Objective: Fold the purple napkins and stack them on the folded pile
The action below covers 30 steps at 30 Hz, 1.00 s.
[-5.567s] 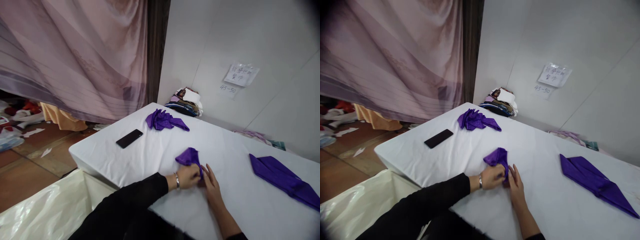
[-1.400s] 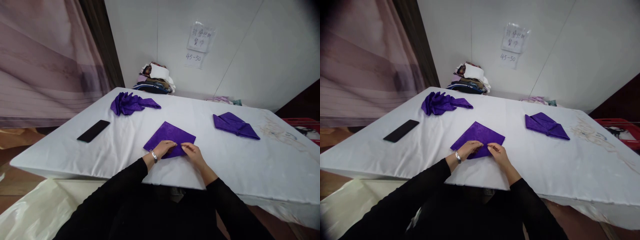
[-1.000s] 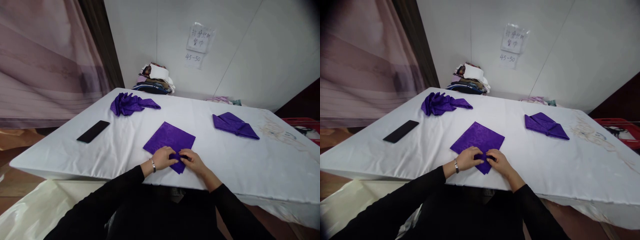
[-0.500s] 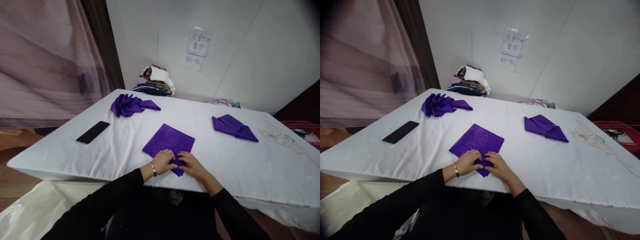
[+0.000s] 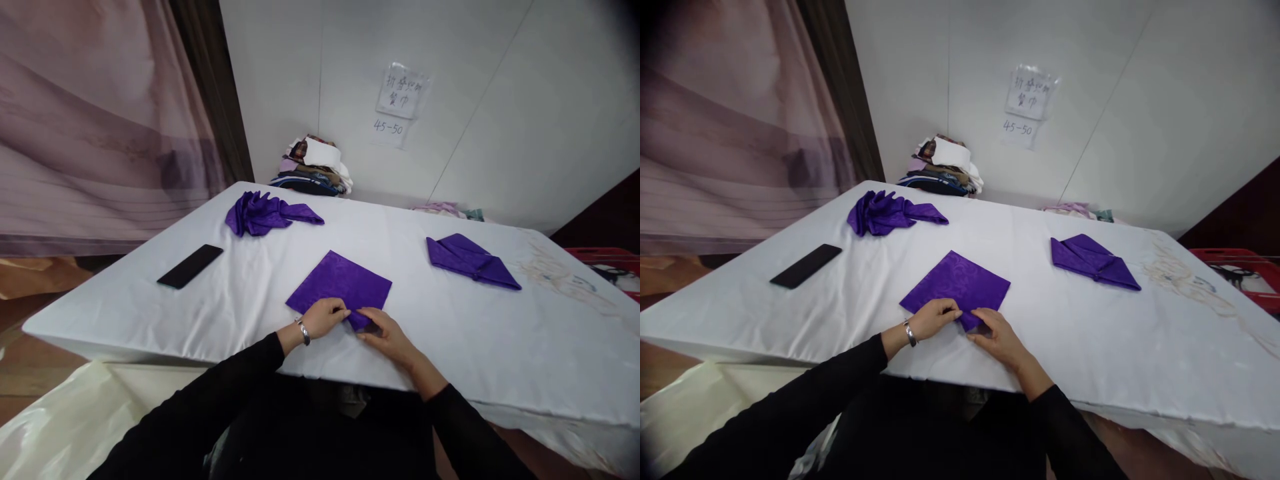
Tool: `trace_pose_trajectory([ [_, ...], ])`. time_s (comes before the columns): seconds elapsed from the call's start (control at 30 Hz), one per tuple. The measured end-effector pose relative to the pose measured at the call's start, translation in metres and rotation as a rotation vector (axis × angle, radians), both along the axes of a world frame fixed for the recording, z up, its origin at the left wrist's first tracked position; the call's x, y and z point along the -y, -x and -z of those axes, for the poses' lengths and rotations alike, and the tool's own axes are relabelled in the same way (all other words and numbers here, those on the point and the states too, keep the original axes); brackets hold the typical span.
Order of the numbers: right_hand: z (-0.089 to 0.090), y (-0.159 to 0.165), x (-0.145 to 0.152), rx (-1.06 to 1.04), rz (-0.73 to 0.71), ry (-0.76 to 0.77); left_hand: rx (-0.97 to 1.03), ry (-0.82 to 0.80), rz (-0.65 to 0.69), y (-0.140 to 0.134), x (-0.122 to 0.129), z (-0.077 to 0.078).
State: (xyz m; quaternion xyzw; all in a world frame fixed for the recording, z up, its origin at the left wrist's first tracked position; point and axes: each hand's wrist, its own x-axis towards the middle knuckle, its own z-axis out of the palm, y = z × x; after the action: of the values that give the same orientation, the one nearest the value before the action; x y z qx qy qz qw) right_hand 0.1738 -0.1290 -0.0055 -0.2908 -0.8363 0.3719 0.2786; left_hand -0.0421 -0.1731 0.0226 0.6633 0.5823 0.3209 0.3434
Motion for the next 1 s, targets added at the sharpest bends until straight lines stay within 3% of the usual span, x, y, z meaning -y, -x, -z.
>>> trace_pose_trajectory([
  [0.27, -0.016, 0.021, -0.013, -0.094, 0.207, 0.202, -0.032, -0.126, -0.092, -0.001, -0.006, -0.011],
  [0.43, -0.015, 0.029, -0.017, -0.181, 0.310, 0.316, -0.059, -0.099, -0.049, 0.003, -0.004, -0.003],
  [0.57, -0.014, 0.031, -0.017, -0.200, 0.275, 0.376, 0.050, -0.017, -0.137, 0.007, -0.011, 0.006],
  [0.73, -0.012, 0.031, -0.025, -0.236, 0.289, 0.353, 0.128, 0.039, -0.201, 0.010, -0.022, 0.009],
  [0.9, -0.011, 0.032, -0.037, -0.256, 0.315, 0.307, 0.244, -0.015, -0.151, 0.009, -0.029, 0.000],
  [1.0, -0.016, 0.034, -0.041, -0.236, 0.320, 0.243, 0.291, -0.008, -0.191, 0.007, -0.034, -0.005],
])
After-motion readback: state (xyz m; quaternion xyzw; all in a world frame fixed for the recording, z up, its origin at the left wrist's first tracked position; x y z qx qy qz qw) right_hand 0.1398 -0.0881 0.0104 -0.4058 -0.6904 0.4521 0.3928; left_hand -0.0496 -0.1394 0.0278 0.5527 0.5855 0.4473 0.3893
